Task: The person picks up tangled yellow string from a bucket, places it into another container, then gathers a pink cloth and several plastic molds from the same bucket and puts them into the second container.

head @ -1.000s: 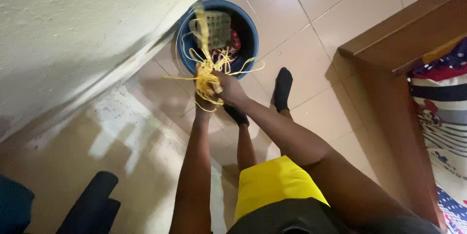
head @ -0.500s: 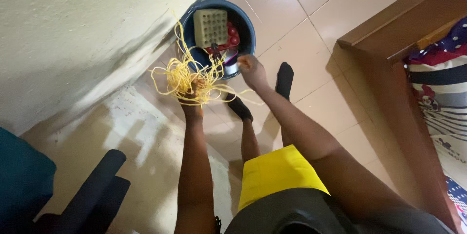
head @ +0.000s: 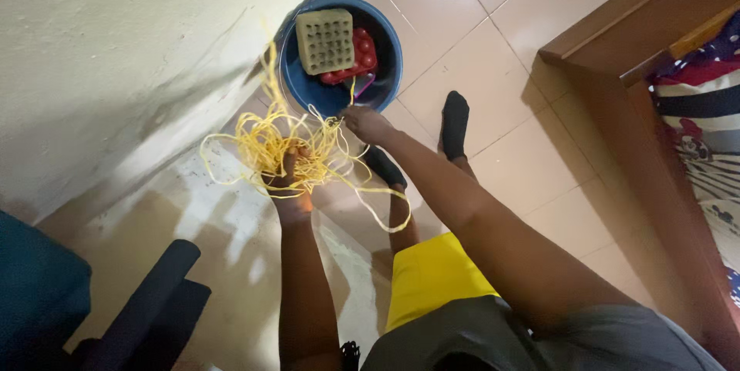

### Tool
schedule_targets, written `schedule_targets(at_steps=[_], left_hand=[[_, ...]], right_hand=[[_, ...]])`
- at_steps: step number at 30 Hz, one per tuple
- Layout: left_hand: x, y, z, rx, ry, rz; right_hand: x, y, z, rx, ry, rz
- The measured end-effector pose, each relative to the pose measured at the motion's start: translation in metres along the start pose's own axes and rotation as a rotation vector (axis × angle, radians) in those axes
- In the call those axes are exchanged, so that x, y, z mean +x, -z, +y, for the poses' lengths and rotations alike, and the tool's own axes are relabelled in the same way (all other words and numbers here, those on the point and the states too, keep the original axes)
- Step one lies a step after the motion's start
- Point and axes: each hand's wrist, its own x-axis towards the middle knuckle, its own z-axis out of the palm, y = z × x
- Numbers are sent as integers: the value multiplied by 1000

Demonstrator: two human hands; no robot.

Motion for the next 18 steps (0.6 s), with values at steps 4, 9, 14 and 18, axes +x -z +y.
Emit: schedule_targets(at_steps=[4, 9, 14, 18], left_hand=[[6, 20, -1, -56, -78, 0], [23, 25, -15, -21, 20, 26], [47, 13, -47, -169, -18, -83], [86, 6, -91, -30, -48, -27]], right_hand=[[-33, 5, -8, -19, -180, 95], [-57, 51, -31, 37, -206, 420], [-48, 100, -60, 168, -279, 591], [-35, 123, -87, 393, -247, 504]])
